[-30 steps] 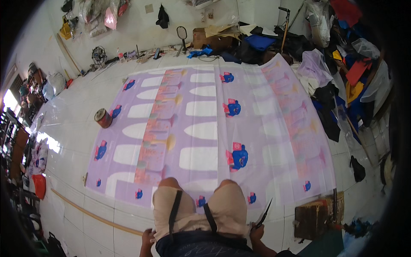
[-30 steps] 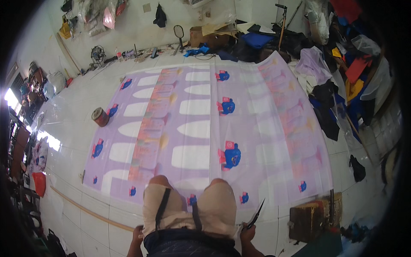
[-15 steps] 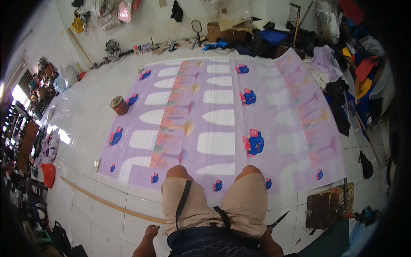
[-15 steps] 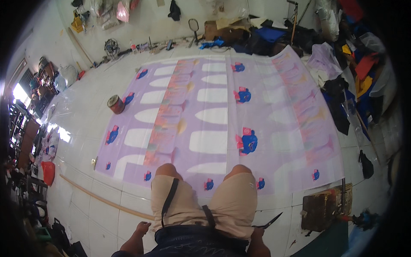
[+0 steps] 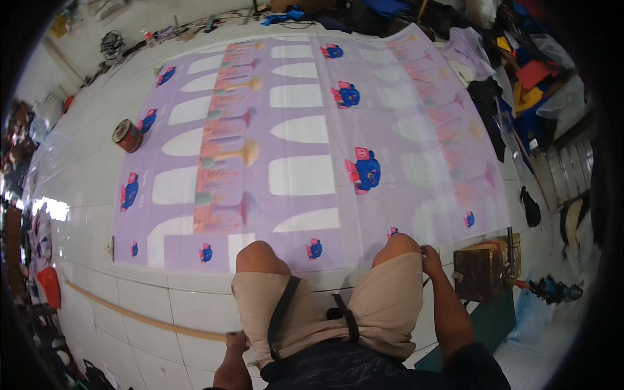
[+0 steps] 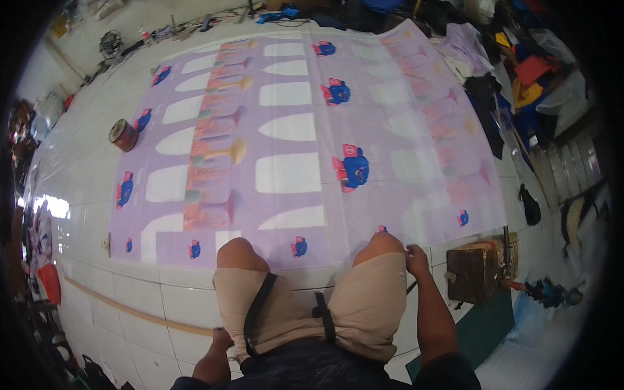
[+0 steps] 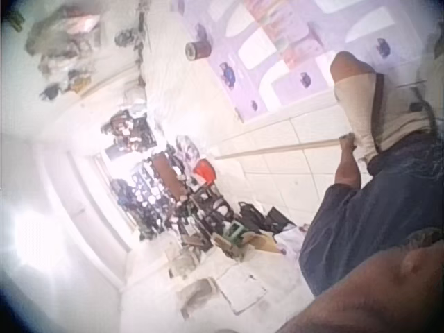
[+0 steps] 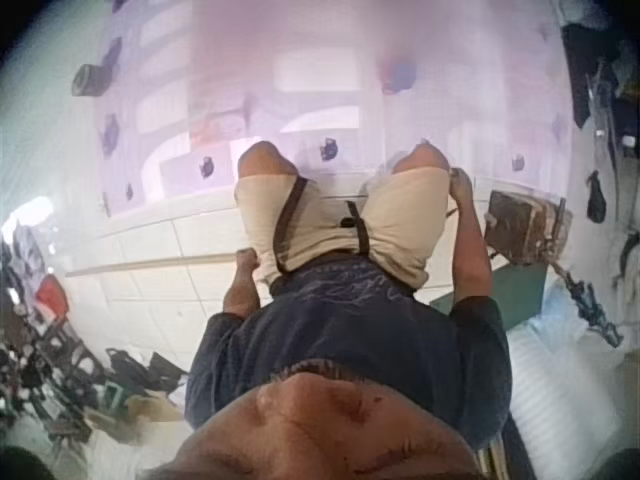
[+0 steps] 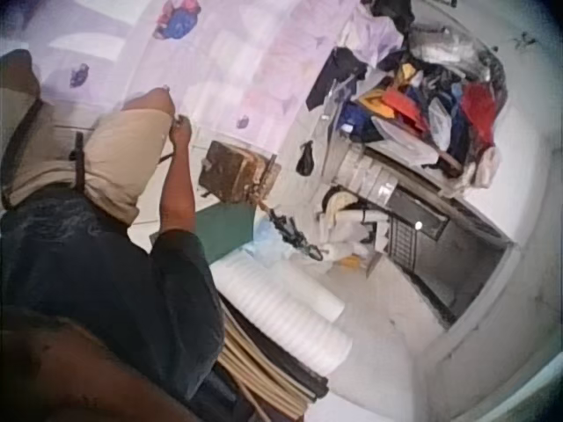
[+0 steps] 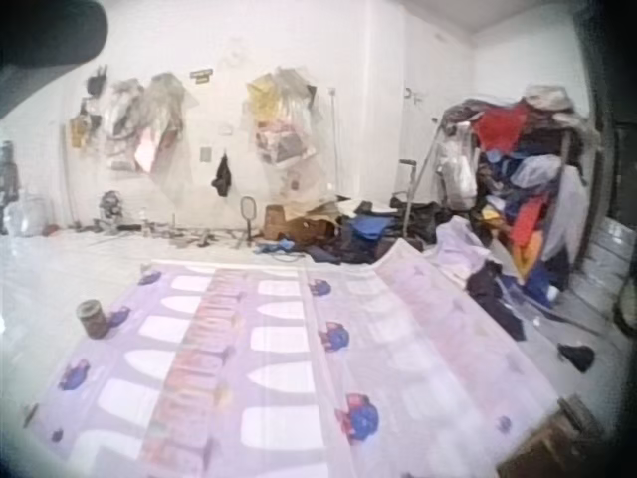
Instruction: The person uses shears to cut along a line on a large printed fabric banner laid on the floor, then folds the cut edge and secures it with a metal clamp using a weighted object.
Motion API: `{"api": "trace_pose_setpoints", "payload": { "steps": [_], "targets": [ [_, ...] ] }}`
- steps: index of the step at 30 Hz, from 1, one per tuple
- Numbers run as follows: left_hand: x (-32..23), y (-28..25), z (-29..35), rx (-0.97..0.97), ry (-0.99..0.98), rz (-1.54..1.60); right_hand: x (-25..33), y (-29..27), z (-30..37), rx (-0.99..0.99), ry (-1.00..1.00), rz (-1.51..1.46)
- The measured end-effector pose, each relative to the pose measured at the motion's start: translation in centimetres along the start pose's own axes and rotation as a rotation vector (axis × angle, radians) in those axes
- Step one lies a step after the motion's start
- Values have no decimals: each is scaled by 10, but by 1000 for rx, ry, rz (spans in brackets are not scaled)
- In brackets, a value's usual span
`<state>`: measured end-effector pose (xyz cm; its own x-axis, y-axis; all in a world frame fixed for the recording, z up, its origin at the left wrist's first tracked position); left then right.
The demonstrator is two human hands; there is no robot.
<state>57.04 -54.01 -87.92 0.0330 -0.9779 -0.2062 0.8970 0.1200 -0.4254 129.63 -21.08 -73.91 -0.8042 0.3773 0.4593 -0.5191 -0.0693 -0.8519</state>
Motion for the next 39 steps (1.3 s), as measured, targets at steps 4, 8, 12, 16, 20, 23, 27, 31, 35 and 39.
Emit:
{"api": "trace_pose_setpoints", "payload": {
  "steps": [4,8,12,16,20,23,27,31,35,39],
  "targets": [
    [49,-24,38,87,25,-31,71,82,-32,419,-84,60],
    [50,-34,82,60,58,-124,148,158,1,-15,-699,327],
    [30,-77,135,-27,69,-177,176,175,20,-90,-611,280],
    [-38,-79,181,14,155,-210,102,137,-62,93,-21,60],
    [-127,-87,234,34,270,-264,81,1,-145,-205,525,-268],
    [-195,-87,287,6,297,-511,80,-94,-162,-335,853,-772],
    [-331,-33,332,31,539,-444,89,-206,-160,-469,856,-1377],
    [-504,81,415,203,809,-333,107,-271,-136,-477,761,-1671],
    [-596,216,488,410,799,-449,156,-308,-49,-399,672,-1006],
    [-613,313,598,746,620,-421,276,-332,13,154,-142,-374]
  ]
}}
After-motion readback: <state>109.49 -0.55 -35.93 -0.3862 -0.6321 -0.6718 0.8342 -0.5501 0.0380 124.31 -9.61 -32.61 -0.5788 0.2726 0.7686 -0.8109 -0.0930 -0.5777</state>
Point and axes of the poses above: each hand's wrist, its own z-axis away from the middle knuckle, its own y-axis out of the palm, x = y × z, the point moved 7 cm from there along -z, towards the middle knuckle, and after that the axes turned 1 degree about -x, right-handed, at the moved point
